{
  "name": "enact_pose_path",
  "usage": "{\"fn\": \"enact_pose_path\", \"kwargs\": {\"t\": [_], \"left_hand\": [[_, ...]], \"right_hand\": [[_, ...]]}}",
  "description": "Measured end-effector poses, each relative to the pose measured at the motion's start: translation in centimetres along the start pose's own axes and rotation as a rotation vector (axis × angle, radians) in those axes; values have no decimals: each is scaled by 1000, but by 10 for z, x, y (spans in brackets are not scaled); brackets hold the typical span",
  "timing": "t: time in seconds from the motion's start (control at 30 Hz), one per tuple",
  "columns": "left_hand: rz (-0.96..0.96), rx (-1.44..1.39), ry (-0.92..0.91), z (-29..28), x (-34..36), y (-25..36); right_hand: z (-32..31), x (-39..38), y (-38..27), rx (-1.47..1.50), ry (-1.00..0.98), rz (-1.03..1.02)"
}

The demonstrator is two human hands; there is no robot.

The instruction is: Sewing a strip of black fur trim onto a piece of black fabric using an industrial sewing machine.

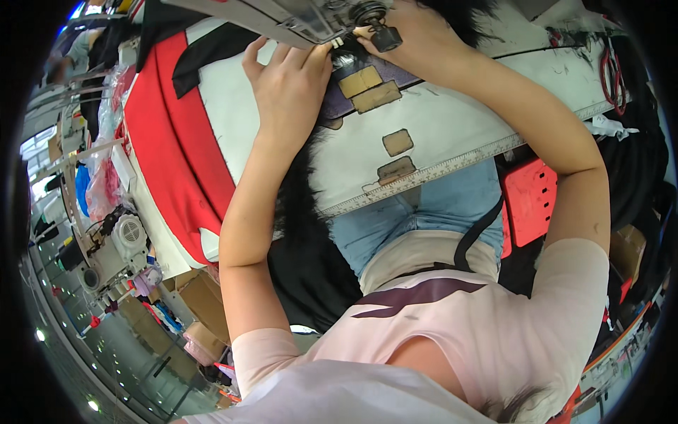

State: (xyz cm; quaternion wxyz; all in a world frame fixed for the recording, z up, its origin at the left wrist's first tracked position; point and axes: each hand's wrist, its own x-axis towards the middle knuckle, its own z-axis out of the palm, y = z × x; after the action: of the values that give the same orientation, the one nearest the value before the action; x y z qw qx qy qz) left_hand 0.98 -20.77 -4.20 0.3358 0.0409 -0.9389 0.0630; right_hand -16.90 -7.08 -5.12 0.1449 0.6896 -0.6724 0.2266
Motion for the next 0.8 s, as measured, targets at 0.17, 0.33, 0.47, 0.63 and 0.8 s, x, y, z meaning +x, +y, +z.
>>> {"fn": "enact_pose_path", "kwargs": {"t": [0.17, 0.33, 0.47, 0.63, 0.8], "left_hand": [[4, 12, 13, 1, 2, 2], [-55, 16, -43, -3, 2, -5], [-26, 66, -1, 2, 2, -4], [-46, 65, -29, -2, -1, -1], [-25, 69, -32, -1, 3, -8]], "right_hand": [[-5, -6, 1, -175, -39, -184], [-5, 8, -1, 134, -315, 136], [0, 7, -3, 90, -185, 46], [-2, 6, -8, 68, 119, -14], [7, 1, 10, -62, -58, 55]]}}
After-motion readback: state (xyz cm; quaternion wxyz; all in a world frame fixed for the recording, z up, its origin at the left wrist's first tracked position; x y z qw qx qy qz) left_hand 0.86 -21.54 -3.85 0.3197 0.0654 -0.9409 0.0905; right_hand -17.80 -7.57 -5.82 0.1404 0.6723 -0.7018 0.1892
